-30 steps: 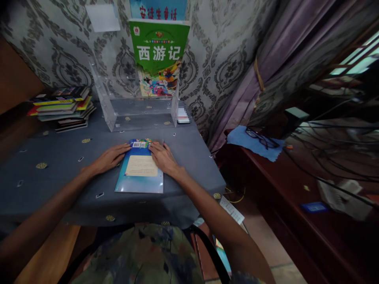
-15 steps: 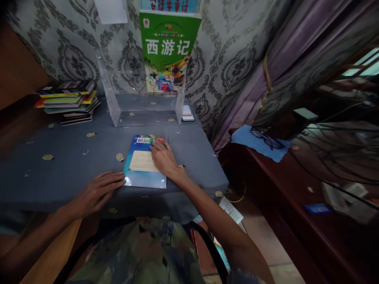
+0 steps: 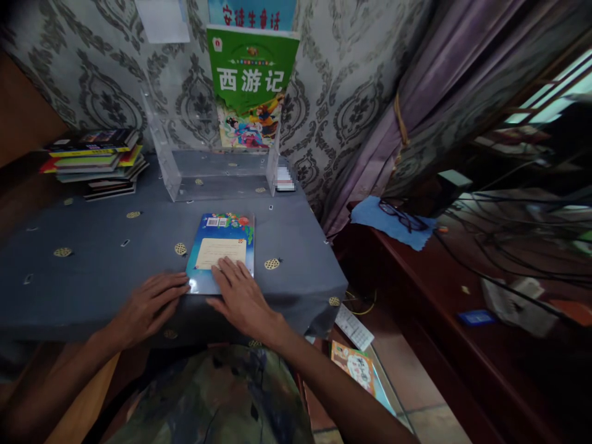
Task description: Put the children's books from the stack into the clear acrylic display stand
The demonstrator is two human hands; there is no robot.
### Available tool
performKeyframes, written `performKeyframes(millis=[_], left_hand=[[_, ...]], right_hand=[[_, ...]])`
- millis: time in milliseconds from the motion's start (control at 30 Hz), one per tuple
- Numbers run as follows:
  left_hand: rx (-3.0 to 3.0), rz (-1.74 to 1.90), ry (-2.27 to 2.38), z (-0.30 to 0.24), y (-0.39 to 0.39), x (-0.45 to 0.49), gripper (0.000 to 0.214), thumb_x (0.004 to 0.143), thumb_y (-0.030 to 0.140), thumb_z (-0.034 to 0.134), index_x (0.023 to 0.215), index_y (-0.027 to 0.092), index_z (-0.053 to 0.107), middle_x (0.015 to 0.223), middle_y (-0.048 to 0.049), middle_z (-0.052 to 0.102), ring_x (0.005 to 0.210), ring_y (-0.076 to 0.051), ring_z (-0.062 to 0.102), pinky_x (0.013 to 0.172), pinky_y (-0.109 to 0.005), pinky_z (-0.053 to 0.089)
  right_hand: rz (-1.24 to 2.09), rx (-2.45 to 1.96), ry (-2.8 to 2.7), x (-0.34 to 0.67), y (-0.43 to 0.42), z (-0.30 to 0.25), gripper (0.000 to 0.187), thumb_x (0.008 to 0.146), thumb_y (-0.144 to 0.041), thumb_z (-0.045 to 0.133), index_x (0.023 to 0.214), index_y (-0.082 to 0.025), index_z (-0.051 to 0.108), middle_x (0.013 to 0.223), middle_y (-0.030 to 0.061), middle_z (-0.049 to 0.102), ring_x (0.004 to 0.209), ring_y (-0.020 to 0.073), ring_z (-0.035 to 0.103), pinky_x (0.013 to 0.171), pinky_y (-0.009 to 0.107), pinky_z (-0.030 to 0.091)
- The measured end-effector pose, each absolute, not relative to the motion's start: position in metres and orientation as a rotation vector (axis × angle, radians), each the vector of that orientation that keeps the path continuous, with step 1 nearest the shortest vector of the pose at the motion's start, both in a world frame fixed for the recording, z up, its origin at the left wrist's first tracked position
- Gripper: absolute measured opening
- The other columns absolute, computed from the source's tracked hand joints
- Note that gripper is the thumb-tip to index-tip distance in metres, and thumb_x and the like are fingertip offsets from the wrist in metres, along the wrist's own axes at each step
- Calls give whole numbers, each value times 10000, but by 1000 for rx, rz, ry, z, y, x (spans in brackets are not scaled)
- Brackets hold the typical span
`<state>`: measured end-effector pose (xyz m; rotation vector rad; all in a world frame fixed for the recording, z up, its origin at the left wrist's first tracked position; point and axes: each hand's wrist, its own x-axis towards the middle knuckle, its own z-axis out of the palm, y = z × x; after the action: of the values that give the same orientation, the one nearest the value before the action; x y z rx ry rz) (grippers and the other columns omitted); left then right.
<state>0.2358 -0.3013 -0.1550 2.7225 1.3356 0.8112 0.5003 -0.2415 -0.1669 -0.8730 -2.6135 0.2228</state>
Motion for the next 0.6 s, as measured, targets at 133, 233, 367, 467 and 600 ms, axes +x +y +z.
performKeyframes(millis=[133,233,367,467,600], left_hand=[[2757,728,1433,-158,-298,245,223,988,310,524,1147,205,640,1284,-115,654,1204,-261,604,1018,-454,513],[2798,628,1518,-165,-293,255,353,995,416,516,1254,183,578,1466,-163,535,1359,-307,500,1076,-503,466],[2910,531,1582,-175,-289,263,476,1024,384,447,1451,172,451,1521,-181,494,1420,-314,453,1109,-521,428],[2967,566,1563,-177,-295,264,449,1017,269,441,1457,180,464,1457,-163,569,1355,-286,530,1076,-470,466],[3018,660,1423,-171,-312,260,478,957,97,430,1416,189,524,1365,-126,650,1277,-261,589,1027,-432,504]], right_hand=[[122,-862,-2594,537,-243,-180,634,1019,-339,524,1572,-127,297,1587,180,420,1527,271,298,1225,537,346],[72,-850,-2576,550,-243,-184,553,1021,-227,489,1549,-139,348,1559,160,469,1498,251,363,1211,528,372],[73,-841,-2525,552,-243,-183,459,1012,-207,498,1469,-166,477,1484,135,565,1429,257,471,1156,532,436],[82,-795,-2472,555,-248,-180,396,1003,-200,506,1395,-183,559,1383,129,651,1342,262,560,1089,527,484],[135,-617,-2422,563,-260,-170,319,1014,-238,496,1301,-181,623,1222,120,739,1168,256,660,1002,519,520]])
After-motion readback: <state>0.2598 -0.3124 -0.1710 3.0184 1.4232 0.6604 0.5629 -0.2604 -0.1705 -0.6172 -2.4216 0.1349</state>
